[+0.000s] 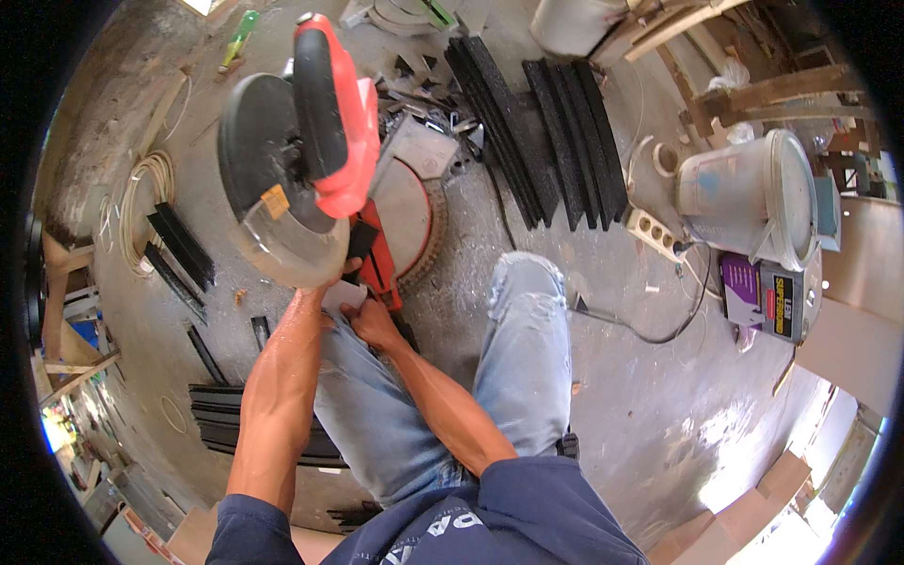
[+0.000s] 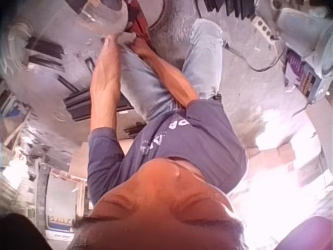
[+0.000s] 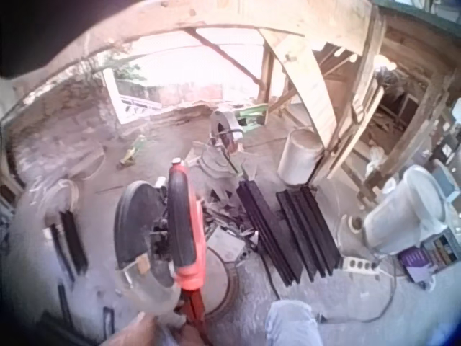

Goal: The person positions black profiles on the floor and then uses a miter saw to cut a piece of white material.

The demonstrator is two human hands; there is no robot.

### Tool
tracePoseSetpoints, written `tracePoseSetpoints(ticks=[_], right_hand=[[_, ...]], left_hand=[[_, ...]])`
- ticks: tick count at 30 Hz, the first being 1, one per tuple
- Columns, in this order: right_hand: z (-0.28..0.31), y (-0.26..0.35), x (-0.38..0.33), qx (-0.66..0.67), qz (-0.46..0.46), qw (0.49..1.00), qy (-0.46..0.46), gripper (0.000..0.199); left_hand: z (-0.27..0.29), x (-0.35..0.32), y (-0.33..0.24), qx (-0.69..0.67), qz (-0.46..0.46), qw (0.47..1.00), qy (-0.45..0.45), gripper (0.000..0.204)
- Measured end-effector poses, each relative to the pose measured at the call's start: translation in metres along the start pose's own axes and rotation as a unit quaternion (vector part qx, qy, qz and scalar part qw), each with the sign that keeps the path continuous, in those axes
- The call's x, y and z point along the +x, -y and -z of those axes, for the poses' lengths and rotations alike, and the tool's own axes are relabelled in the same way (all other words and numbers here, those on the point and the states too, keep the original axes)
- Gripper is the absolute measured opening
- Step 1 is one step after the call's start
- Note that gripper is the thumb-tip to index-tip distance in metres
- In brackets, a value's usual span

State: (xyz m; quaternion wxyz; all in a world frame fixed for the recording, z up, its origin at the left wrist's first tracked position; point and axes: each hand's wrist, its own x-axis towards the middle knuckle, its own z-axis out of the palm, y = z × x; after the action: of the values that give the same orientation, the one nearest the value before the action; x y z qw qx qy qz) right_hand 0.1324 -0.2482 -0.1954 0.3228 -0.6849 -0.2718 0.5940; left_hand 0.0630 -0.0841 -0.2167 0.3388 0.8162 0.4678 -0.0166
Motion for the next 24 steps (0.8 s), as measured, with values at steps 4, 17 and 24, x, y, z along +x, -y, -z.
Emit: tracePoseSetpoints(ticks=[4,17,24], right_hand=[[0.009,0.014,-0.005,0.063,-0.021,0.998,0.000,0.046],[0.017,0.014,-0.006,0.002,-0.033,0.999,-0.043,0.047],[0.018,0.021,-0.013,0.034,-0.011,0.999,-0.033,0.043]], left_hand=[[0.000,-0.009,0.009,-0.033,0.010,0.999,0.012,0.062],[-0.003,-0.003,-0.003,0.022,-0.044,0.998,-0.033,0.062],[-0.008,-0.005,-0.005,0.023,0.001,0.999,-0.039,0.062]])
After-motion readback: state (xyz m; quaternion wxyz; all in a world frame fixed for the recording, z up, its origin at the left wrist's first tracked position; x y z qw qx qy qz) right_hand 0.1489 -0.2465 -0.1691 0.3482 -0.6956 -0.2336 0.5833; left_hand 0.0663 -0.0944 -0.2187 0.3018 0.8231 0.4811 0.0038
